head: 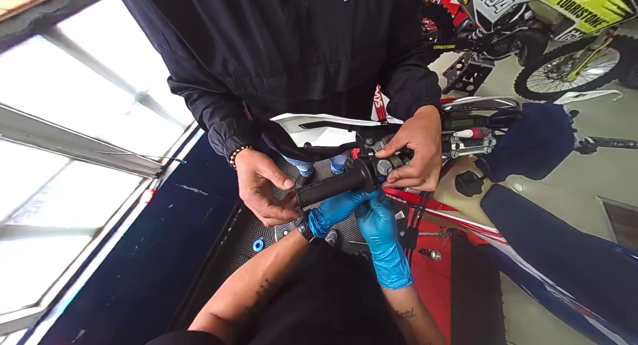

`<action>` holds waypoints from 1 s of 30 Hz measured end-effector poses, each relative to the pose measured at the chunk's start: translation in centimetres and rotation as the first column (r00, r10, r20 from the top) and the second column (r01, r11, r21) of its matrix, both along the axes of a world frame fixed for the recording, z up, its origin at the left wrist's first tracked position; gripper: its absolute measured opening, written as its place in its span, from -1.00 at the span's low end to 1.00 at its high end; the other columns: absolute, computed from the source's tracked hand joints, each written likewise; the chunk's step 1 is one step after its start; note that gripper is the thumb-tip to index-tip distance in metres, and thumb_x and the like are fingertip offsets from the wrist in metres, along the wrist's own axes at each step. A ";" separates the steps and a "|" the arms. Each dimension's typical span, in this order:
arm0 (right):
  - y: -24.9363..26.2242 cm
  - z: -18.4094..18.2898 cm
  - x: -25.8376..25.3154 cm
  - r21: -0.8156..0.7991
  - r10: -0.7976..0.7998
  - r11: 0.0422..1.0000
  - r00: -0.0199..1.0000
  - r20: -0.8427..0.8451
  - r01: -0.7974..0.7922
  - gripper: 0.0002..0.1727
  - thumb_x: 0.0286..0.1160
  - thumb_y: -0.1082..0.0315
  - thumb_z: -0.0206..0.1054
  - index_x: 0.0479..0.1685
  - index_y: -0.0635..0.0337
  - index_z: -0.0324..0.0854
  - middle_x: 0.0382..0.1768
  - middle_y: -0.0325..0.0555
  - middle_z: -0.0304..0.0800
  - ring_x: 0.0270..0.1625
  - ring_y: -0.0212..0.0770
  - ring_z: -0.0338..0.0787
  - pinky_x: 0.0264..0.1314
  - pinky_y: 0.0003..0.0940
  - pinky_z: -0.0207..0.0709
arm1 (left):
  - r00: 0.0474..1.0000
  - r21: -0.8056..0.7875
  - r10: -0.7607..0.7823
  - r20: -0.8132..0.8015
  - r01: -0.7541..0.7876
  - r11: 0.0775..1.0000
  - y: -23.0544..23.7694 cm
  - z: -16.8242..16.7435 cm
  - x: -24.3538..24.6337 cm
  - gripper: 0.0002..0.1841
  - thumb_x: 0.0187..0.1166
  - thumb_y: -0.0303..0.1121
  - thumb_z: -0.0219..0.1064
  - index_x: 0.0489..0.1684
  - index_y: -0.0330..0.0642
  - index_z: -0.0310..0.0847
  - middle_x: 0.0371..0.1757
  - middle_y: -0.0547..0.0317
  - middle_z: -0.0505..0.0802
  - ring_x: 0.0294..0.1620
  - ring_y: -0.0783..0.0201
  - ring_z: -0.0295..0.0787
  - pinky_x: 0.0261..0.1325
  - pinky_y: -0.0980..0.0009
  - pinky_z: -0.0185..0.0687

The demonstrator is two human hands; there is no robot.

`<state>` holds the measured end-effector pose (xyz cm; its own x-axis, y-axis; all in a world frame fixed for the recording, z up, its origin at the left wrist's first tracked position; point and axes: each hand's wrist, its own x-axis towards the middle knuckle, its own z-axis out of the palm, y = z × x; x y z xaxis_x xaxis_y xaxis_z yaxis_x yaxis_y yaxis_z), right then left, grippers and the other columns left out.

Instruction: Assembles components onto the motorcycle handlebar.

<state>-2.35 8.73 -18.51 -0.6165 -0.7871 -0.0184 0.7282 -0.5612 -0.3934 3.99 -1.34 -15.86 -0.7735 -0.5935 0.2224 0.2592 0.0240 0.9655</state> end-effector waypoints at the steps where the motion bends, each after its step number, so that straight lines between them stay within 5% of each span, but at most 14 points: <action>1: 0.0 0.0 0.0 -0.006 -0.004 1.000 1.000 -0.001 0.004 -0.85 0.63 0.43 0.30 0.03 0.13 0.74 -0.01 -0.07 0.88 0.09 -0.23 0.86 0.25 -0.28 0.74 | 1.000 0.001 -0.011 -0.020 0.011 1.000 -0.1 -0.1 0.0 -0.74 0.42 -0.47 0.56 0.03 -0.30 0.75 -0.06 0.24 0.92 0.05 0.44 0.84 0.29 0.39 0.76; 7: -0.2 0.0 0.0 0.012 -0.025 1.000 1.000 0.006 0.025 -0.85 0.62 0.45 0.29 0.00 0.12 0.75 -0.04 -0.09 0.89 0.07 -0.23 0.88 0.24 -0.29 0.75 | 0.999 0.100 -0.013 -0.039 0.017 0.995 0.4 1.3 -0.1 -0.72 0.35 -0.62 0.49 0.01 -0.34 0.70 -0.09 0.28 0.91 0.03 0.48 0.84 0.29 0.45 0.74; 22: -0.3 -0.1 -0.6 0.015 -0.029 0.999 0.998 -0.055 0.030 -0.80 0.62 0.44 0.23 -0.08 0.04 0.79 -0.06 -0.16 0.90 0.08 -0.29 0.86 0.25 -0.30 0.73 | 0.995 -0.008 -0.066 -0.081 0.066 0.998 0.4 1.8 -0.4 -0.80 0.44 -0.53 0.46 -0.02 -0.23 0.74 -0.09 0.40 0.91 0.04 0.56 0.82 0.27 0.49 0.74; 25: -0.5 0.1 -0.4 0.092 -0.047 0.994 0.988 -0.149 0.061 -0.77 0.60 0.41 0.21 -0.12 0.01 0.82 -0.08 -0.21 0.91 0.06 -0.34 0.85 0.24 -0.33 0.72 | 0.999 0.130 0.047 -0.003 -0.046 0.990 1.1 3.1 -0.2 -0.78 0.23 -0.68 0.48 -0.22 -0.25 0.77 -0.24 0.37 0.93 -0.09 0.57 0.85 0.16 0.54 0.77; 30: -0.1 0.7 -0.5 0.167 -0.054 0.981 0.964 -0.261 0.100 -0.73 0.65 0.39 0.12 -0.10 0.04 0.80 -0.07 -0.21 0.89 0.09 -0.33 0.83 0.28 -0.29 0.69 | 0.979 0.246 0.181 0.097 -0.199 0.949 2.3 4.1 -0.8 -0.71 0.05 -0.72 0.57 -0.28 -0.27 0.77 -0.29 0.31 0.93 -0.15 0.51 0.87 0.11 0.52 0.80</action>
<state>-2.81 8.65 -17.83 -0.6775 -0.7354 0.0116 0.5487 -0.5158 -0.6579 3.18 0.95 -11.73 -0.6493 -0.7605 -0.0060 0.2032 -0.1811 0.9622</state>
